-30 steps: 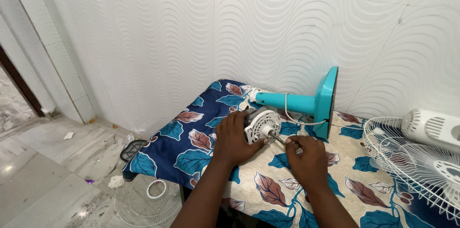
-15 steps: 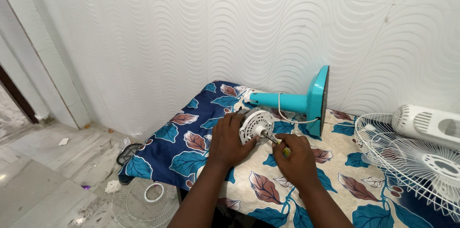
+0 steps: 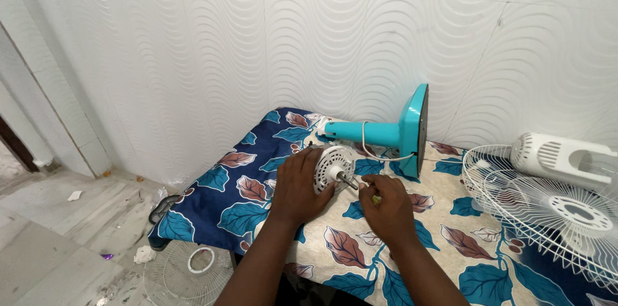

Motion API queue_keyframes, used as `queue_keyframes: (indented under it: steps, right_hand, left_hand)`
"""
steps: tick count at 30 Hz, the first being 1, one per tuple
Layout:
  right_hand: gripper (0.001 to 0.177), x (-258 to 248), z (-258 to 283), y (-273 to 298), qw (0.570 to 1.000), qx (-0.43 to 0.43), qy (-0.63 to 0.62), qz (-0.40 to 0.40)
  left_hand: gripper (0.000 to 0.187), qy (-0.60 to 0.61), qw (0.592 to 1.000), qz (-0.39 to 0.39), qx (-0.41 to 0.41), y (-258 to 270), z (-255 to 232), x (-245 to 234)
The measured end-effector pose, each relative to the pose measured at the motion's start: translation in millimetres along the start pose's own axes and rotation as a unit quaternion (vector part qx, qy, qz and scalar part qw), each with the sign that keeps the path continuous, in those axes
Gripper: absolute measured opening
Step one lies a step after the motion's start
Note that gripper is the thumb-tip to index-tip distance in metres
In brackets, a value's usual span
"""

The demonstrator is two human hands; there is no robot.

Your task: The person uses a screwdriver to loosen and remove screws from the rear housing of a disassembled electric fan motor. They then pick up the rear housing and attempt to fit it onto the motor assembly.

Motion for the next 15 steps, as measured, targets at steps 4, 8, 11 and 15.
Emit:
queue_keyframes:
  steps: [4,8,11,15]
  right_hand:
    - [0.019,-3,1,0,1.000,-0.012,-0.009,-0.018]
    - [0.018,-4,0,1,0.999,-0.002,-0.024,-0.032]
    - [0.019,-8,-4,3,0.998,0.027,-0.046,-0.036]
    - [0.020,-6,-12,-1,0.991,0.111,-0.070,-0.018]
  left_hand:
    - [0.082,0.007,1.000,-0.011,0.027,0,-7,-4]
    - [0.083,-0.003,0.999,0.002,0.044,-1,-11,-4]
    - [0.082,-0.008,0.999,0.016,0.044,1,-13,-1]
    - [0.080,-0.015,0.998,0.025,0.048,0,-12,-1]
Point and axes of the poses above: each hand's wrist, its own y-axis away from the middle knuckle, its own x-axis out of the palm, z = x × y, the point moved 6 cm from there along -y, towards the middle knuckle, and after that the axes turned 8 degrees about x, right-handed, at the moved point
